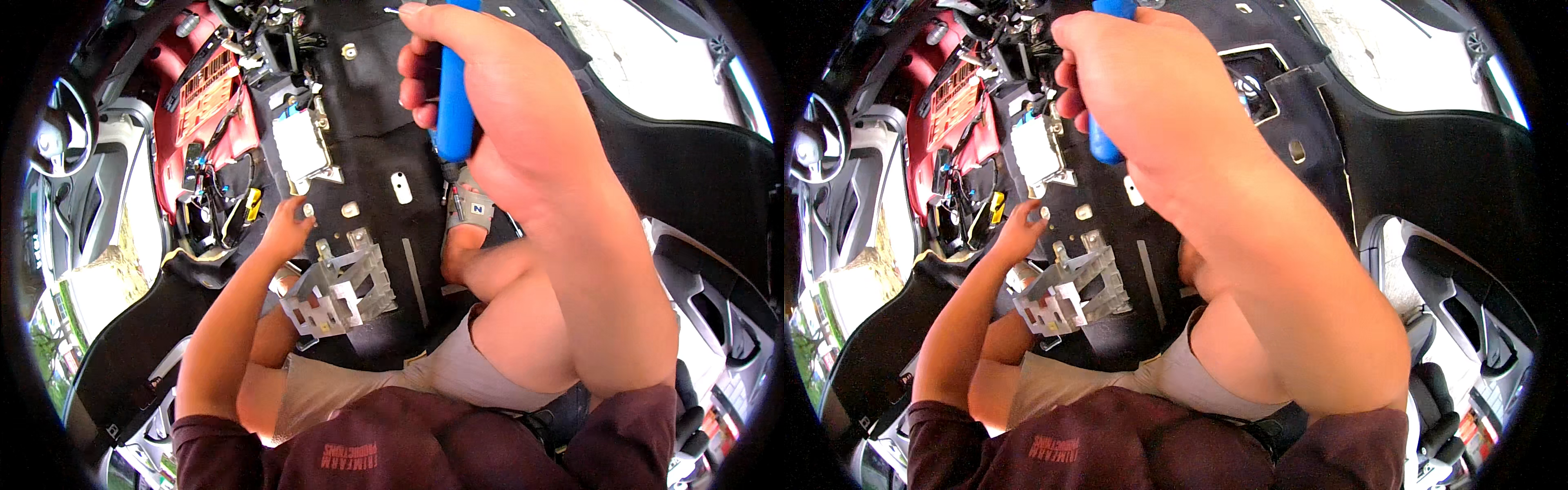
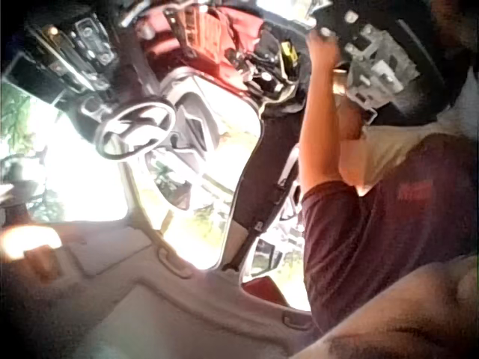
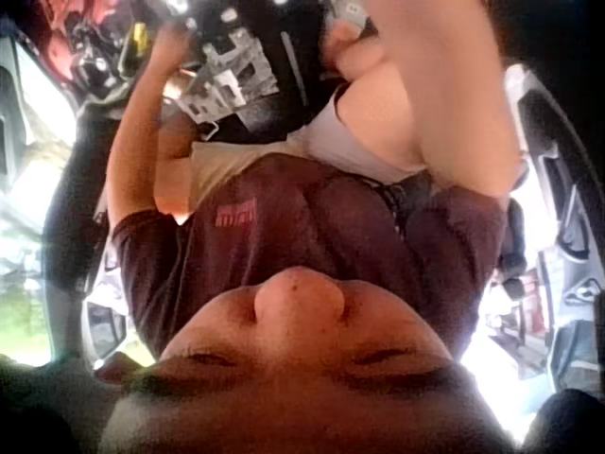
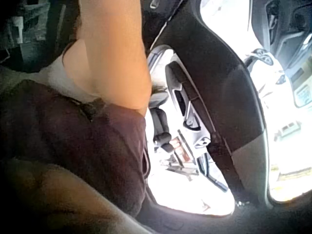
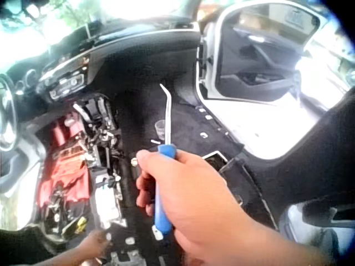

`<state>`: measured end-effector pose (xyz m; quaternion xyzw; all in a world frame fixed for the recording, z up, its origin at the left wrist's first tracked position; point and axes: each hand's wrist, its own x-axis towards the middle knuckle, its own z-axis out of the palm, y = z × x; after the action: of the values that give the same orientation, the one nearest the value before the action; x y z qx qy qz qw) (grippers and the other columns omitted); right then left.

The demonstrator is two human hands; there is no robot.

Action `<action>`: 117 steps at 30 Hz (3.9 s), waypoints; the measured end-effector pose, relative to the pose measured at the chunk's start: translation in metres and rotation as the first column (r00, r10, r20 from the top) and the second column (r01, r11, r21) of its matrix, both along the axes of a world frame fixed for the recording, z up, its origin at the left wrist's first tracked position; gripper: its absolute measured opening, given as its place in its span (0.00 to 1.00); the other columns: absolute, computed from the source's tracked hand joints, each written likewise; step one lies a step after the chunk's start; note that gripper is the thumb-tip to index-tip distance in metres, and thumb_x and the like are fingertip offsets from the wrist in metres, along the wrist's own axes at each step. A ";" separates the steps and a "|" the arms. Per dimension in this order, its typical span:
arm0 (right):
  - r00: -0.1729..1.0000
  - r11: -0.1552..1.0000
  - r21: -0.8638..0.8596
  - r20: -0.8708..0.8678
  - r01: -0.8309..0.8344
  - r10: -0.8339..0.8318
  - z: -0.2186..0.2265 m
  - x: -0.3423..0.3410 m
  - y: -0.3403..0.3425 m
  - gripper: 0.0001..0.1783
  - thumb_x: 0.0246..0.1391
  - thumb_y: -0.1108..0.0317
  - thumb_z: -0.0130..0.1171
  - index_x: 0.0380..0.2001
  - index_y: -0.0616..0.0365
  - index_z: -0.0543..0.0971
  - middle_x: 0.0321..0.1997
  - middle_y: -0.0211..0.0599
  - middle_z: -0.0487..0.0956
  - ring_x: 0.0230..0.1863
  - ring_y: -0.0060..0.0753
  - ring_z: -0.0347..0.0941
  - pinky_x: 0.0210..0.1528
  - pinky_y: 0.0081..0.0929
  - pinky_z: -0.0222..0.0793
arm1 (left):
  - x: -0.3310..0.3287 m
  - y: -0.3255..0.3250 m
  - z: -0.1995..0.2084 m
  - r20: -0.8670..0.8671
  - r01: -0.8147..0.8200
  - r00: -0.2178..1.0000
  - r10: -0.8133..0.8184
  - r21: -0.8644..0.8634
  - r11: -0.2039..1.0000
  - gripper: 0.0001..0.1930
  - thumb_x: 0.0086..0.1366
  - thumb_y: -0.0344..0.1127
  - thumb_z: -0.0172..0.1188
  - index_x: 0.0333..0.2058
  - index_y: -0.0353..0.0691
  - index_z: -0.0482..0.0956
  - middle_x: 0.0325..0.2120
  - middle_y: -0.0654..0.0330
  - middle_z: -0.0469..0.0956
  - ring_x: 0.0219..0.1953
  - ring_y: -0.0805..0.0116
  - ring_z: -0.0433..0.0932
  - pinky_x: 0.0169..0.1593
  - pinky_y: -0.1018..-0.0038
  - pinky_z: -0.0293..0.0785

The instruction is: The person dismantles car interior components using a prying tool and a screwdriver to remove trim pieces, foam insulation, and electrical connectors.

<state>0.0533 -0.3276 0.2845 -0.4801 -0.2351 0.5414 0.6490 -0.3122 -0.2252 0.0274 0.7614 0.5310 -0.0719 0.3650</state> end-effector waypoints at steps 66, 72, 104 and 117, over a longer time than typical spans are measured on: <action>0.399 0.647 -0.720 0.532 -0.251 0.747 -0.299 -0.071 0.141 0.09 0.53 0.71 0.60 0.27 0.63 0.87 0.24 0.54 0.85 0.25 0.50 0.87 0.37 0.45 0.85 | 0.111 -0.053 -0.034 0.132 -0.194 0.970 0.206 -0.095 0.976 0.40 0.67 0.34 0.60 0.72 0.18 0.59 0.75 0.27 0.56 0.77 0.35 0.59 0.79 0.56 0.61; -0.141 0.354 -0.901 0.396 -0.249 0.907 -0.273 -0.047 0.192 0.10 0.66 0.65 0.58 0.41 0.54 0.86 0.17 0.35 0.74 0.16 0.30 0.70 0.19 0.33 0.69 | 0.135 -0.047 -0.034 0.168 -0.342 0.916 0.365 -0.147 0.928 0.42 0.67 0.35 0.59 0.73 0.17 0.54 0.75 0.23 0.53 0.78 0.31 0.55 0.80 0.55 0.58; -0.519 0.268 -0.653 0.739 -0.708 0.430 -0.312 0.055 0.174 0.17 0.66 0.54 0.62 0.35 0.57 0.88 0.33 0.54 0.87 0.38 0.63 0.85 0.42 0.57 0.83 | 0.178 -0.043 -0.026 0.106 -0.742 0.627 0.772 -0.221 0.633 0.33 0.62 0.27 0.61 0.67 0.35 0.63 0.41 0.47 0.85 0.28 0.70 0.77 0.37 0.69 0.76; -0.379 0.493 -0.596 0.795 -0.634 0.473 -0.321 0.054 0.129 0.16 0.67 0.56 0.60 0.33 0.55 0.87 0.33 0.49 0.88 0.38 0.58 0.87 0.42 0.54 0.83 | 0.122 -0.032 -0.014 0.094 -0.065 0.992 0.082 -0.173 0.983 0.26 0.57 0.24 0.63 0.57 0.29 0.77 0.54 0.42 0.80 0.51 0.47 0.85 0.52 0.60 0.84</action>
<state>0.1073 -0.1990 -0.0369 -0.4678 -0.8334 0.2917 -0.0381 -0.1902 -0.2571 0.0136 0.7100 0.5318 -0.0649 0.4570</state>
